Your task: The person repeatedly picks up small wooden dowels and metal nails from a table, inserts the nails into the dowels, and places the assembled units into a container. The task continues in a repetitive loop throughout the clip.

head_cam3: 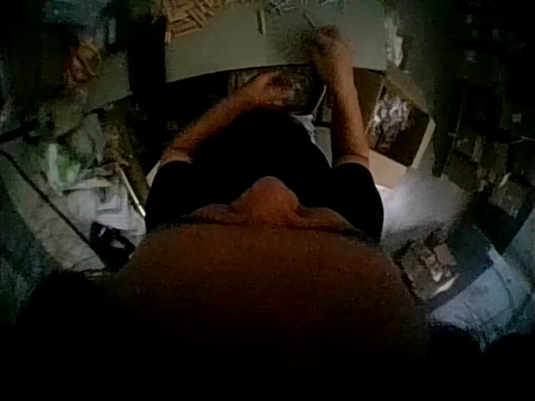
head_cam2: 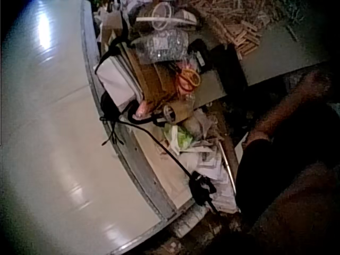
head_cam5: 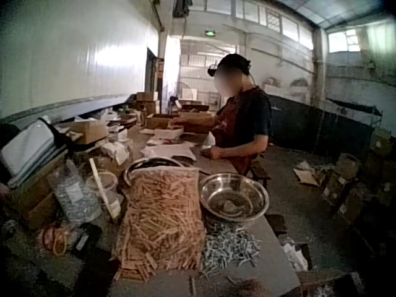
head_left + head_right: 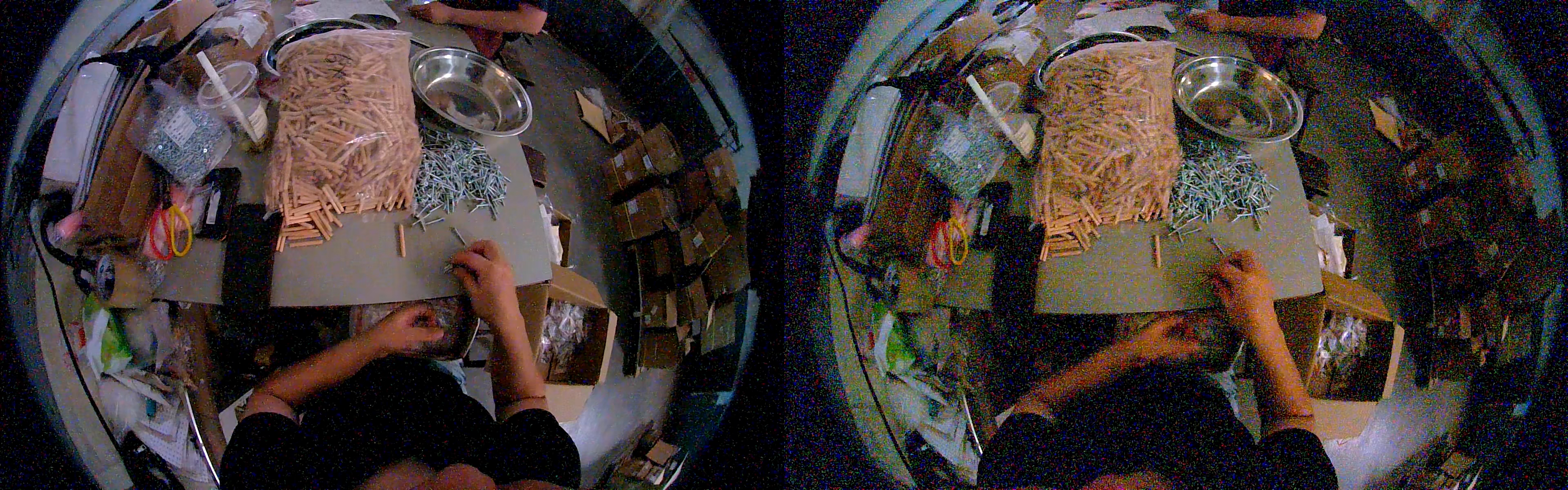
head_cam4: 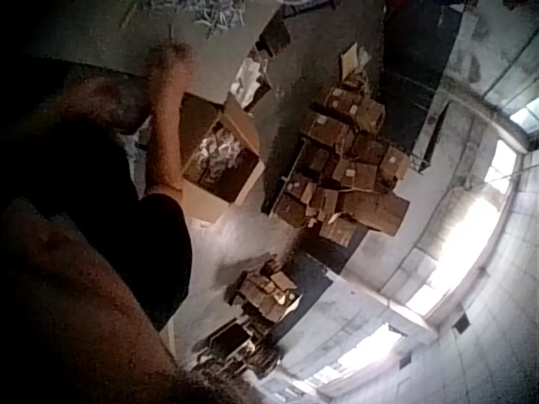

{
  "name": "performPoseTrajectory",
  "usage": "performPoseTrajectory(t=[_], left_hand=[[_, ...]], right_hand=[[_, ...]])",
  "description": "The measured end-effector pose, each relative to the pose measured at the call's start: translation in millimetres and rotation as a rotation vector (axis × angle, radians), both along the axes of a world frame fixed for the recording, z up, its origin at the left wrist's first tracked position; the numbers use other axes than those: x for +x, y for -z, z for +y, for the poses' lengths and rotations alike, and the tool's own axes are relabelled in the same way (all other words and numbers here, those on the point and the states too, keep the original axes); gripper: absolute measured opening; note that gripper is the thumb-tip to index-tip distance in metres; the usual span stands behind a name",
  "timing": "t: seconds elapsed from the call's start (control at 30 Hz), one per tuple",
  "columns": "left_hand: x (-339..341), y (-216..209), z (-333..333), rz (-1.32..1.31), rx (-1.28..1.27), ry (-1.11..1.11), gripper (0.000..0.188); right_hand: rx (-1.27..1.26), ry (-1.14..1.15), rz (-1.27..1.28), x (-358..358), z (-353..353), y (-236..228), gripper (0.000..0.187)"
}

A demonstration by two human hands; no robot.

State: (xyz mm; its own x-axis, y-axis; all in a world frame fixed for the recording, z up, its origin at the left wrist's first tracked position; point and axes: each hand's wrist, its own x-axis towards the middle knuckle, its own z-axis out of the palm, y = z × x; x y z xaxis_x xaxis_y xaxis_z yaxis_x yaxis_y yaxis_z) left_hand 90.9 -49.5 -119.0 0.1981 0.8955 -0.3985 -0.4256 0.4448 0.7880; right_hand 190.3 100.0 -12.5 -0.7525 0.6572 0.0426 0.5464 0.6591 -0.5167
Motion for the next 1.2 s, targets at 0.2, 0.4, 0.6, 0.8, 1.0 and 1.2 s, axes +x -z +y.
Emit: performPoseTrajectory(t=[0.2, 0.4, 0.6, 0.8, 1.0, 1.2], left_hand=[[9, 5, 7, -0.358, 0.145, -0.109, 0.035], [-1, 1, 4, -0.004, 0.289, 0.026, 0.042], [-15, -22, -7, 0.301, 0.464, 0.009, 0.067], [-16, -59, -21, 0.590, 0.557, -0.343, 0.032], [-14, -62, -25, 0.851, 0.647, -0.444, 0.010], [-11, -63, -22, 0.813, 0.660, -0.394, 0.010]], right_hand=[[-0.198, -0.277, 0.028, 8, -20, -5, 0.025], [-0.446, -0.437, 0.018, 16, -41, -17, 0.029], [0.087, -0.665, 0.086, 16, -40, -33, 0.023], [-0.215, -0.412, 0.205, 26, -42, -30, 0.019], [-0.262, -0.360, 0.191, 24, -46, -22, 0.017], [-0.326, -0.454, 0.269, 28, -44, -24, 0.010]])
